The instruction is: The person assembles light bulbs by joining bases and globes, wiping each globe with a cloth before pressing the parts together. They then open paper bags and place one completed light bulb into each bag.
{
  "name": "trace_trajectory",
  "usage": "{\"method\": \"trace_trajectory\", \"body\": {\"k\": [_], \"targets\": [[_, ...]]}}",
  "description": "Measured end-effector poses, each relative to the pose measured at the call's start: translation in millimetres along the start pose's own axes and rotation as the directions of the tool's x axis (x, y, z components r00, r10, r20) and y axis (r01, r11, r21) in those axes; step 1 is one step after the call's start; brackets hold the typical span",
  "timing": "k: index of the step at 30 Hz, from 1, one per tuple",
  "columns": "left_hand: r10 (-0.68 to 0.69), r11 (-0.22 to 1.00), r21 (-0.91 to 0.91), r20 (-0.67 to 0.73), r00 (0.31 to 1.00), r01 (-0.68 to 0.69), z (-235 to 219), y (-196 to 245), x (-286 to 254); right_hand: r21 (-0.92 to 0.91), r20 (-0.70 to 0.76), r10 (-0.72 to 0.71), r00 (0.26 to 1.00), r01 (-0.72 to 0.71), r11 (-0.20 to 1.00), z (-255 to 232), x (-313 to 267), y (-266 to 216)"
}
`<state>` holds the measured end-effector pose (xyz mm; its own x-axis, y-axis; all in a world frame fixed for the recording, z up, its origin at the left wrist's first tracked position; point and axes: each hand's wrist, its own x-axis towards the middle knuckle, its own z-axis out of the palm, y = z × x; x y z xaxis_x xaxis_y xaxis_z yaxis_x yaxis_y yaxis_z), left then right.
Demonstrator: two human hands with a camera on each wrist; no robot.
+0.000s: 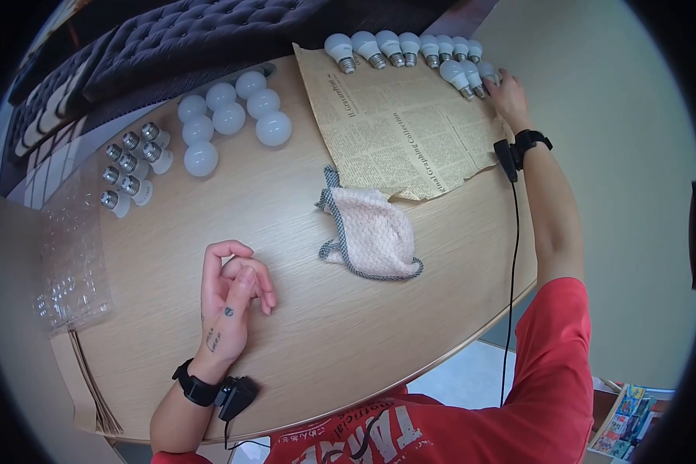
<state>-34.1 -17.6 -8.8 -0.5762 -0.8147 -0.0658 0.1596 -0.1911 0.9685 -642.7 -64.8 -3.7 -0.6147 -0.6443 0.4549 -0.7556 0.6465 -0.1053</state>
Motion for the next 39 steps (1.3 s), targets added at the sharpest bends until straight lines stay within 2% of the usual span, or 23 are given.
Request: {"method": "trace_trajectory", "body": {"k": [4, 7, 10, 13, 16, 17, 19, 22, 25, 31, 34, 37, 39], "targets": [[0.007, 1.000, 0.000, -0.004, 1.000, -0.007, -1, -1, 0, 0.110, 0.194, 0.063, 0.979, -0.086, 0.990, -4, 3, 4], [0.008, 1.000, 0.003, 0.003, 1.000, -0.008, -1, -2, 0, 0.092, 0.238, 0.032, 0.971, -0.055, 0.994, 1, 7, 13], [0.008, 1.000, 0.005, 0.005, 1.000, -0.008, -1, -1, 0, 0.068, 0.228, -0.005, 0.974, -0.011, 0.998, 3, 9, 20], [0.005, 1.000, 0.005, -0.001, 1.000, -0.005, -1, -1, 0, -0.063, 0.115, 0.018, 0.993, -0.011, 0.998, -2, 5, 12], [-0.002, 1.000, -0.021, -0.002, 1.000, 0.001, -1, -1, 0, 0.034, -0.189, -0.183, 0.965, 0.193, 0.981, -16, -6, -11], [-0.008, 0.999, -0.037, 0.008, 1.000, 0.008, -3, -1, -1, 0.026, -0.167, -0.309, 0.936, 0.318, 0.948, -20, -8, -21], [-0.023, 0.998, -0.052, 0.015, 1.000, 0.023, -2, 1, -1, 0.020, -0.122, -0.541, 0.832, 0.547, 0.837, -25, -13, -40], [-0.028, 0.999, -0.037, -0.006, 1.000, 0.028, -1, 3, -1, -0.138, -0.028, -0.618, 0.786, 0.609, 0.781, -16, -19, -51], [-0.001, 1.000, -0.004, -0.023, 1.000, 0.001, -1, 0, 0, -0.076, 0.058, -0.627, 0.777, 0.629, 0.773, -9, -19, -49], [0.005, 1.000, 0.007, 0.004, 1.000, -0.005, -1, -1, 0, 0.003, 0.093, -0.633, 0.769, 0.635, 0.772, -9, -14, -29], [0.006, 1.000, 0.002, 0.003, 1.000, -0.006, -1, -2, 0, -0.010, 0.086, -0.642, 0.762, 0.645, 0.764, -10, -13, -24], [0.001, 1.000, -0.004, -0.003, 1.000, -0.002, -2, -2, -1, -0.102, 0.058, -0.591, 0.804, 0.594, 0.798, -16, -7, -33], [-0.004, 1.000, -0.007, -0.002, 1.000, 0.004, -2, -3, -1, -0.056, 0.051, -0.607, 0.793, 0.609, 0.791, -21, 0, -48]]}}
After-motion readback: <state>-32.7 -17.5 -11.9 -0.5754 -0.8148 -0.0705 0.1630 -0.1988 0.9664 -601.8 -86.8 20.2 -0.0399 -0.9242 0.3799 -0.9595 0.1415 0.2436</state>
